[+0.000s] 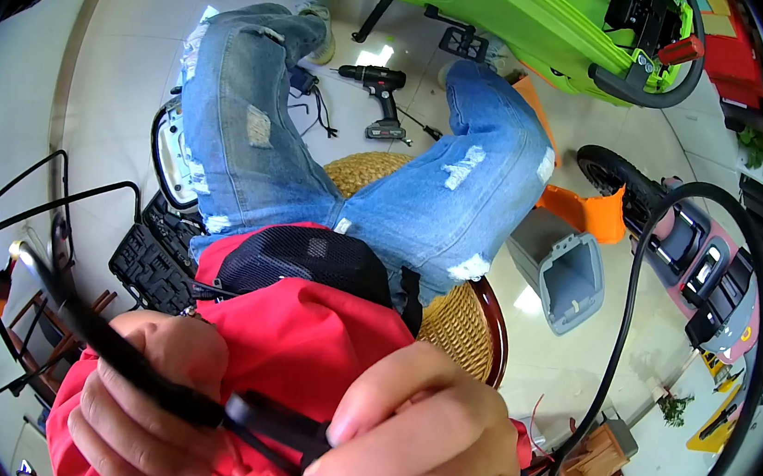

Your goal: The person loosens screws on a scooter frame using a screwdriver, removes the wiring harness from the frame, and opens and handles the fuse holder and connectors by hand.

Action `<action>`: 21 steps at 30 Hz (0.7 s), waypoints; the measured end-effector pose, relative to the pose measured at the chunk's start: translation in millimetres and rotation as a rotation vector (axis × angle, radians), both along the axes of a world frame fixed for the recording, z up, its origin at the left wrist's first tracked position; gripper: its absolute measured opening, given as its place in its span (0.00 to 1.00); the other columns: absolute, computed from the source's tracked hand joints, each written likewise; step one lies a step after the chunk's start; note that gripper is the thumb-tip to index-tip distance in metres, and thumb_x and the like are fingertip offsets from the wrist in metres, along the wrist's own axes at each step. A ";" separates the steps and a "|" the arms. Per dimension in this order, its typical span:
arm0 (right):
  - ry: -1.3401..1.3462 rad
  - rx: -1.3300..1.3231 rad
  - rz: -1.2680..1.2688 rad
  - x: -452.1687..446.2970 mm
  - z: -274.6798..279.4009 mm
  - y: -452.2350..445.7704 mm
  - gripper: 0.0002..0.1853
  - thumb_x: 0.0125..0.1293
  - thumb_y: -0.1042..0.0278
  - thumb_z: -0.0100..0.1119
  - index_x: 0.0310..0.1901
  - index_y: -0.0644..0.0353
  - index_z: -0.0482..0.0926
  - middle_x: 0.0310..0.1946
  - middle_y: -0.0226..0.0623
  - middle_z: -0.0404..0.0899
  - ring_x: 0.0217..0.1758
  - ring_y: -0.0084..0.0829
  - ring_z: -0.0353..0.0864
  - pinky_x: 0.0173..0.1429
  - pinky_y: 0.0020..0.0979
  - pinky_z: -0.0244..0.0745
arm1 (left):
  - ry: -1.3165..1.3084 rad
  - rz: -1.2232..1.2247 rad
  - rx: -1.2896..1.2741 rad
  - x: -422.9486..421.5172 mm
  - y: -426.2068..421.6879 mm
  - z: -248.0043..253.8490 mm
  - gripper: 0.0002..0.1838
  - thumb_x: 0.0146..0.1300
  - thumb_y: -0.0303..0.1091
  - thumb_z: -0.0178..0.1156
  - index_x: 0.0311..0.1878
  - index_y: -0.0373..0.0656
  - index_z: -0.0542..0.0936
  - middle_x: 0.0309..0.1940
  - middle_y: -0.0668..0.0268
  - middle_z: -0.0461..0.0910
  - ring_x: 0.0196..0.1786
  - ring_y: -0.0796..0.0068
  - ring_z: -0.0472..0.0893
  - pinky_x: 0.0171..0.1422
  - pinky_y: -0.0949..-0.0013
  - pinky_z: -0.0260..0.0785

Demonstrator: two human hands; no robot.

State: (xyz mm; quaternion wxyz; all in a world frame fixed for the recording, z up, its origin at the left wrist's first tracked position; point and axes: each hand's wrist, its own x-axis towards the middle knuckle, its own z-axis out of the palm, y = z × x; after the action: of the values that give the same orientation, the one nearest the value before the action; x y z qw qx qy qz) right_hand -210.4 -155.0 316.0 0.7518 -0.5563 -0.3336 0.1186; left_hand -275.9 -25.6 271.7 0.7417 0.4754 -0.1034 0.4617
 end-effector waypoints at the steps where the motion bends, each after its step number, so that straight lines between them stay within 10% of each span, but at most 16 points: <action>1: 0.046 0.000 -0.210 -7.0 -3.4 4.0 0.09 0.64 0.63 0.55 0.31 0.49 0.64 0.25 0.10 0.81 0.34 0.16 0.68 0.44 0.28 0.57 | 0.038 -0.029 0.035 -3.2 3.7 0.3 0.05 0.60 0.30 0.60 0.35 0.44 0.73 0.31 0.64 0.79 0.31 0.71 0.79 0.34 0.73 0.67; 4: -0.209 0.178 -0.126 23.6 -45.2 11.5 0.13 0.55 0.78 0.63 0.36 0.55 0.68 0.33 0.33 0.85 0.32 0.26 0.76 0.39 0.27 0.68 | 0.125 -0.181 0.236 -1.9 27.6 -22.6 0.06 0.60 0.30 0.60 0.38 0.39 0.75 0.38 0.60 0.79 0.36 0.66 0.80 0.39 0.68 0.71; 9: -0.359 0.004 -0.170 36.7 -76.4 -1.9 0.25 0.45 0.78 0.74 0.38 0.52 0.65 0.34 0.34 0.84 0.35 0.29 0.75 0.37 0.29 0.66 | 0.540 -0.295 0.378 10.9 47.7 -33.1 0.16 0.50 0.22 0.66 0.44 0.35 0.76 0.39 0.55 0.81 0.40 0.61 0.81 0.44 0.65 0.72; 21: -0.529 -0.134 -0.268 37.8 -75.1 -6.0 0.21 0.49 0.75 0.73 0.35 0.51 0.65 0.31 0.30 0.85 0.31 0.28 0.76 0.37 0.29 0.68 | 0.522 -0.224 0.554 11.3 43.6 -36.8 0.21 0.47 0.16 0.67 0.47 0.34 0.76 0.38 0.57 0.80 0.38 0.64 0.80 0.40 0.68 0.74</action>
State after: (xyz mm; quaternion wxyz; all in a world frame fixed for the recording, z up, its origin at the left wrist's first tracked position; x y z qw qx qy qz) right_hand -172.6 -161.0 240.9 0.6094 -0.6553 -0.4329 -0.1087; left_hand -264.6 18.0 234.9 0.6326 0.7445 -0.0834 0.1961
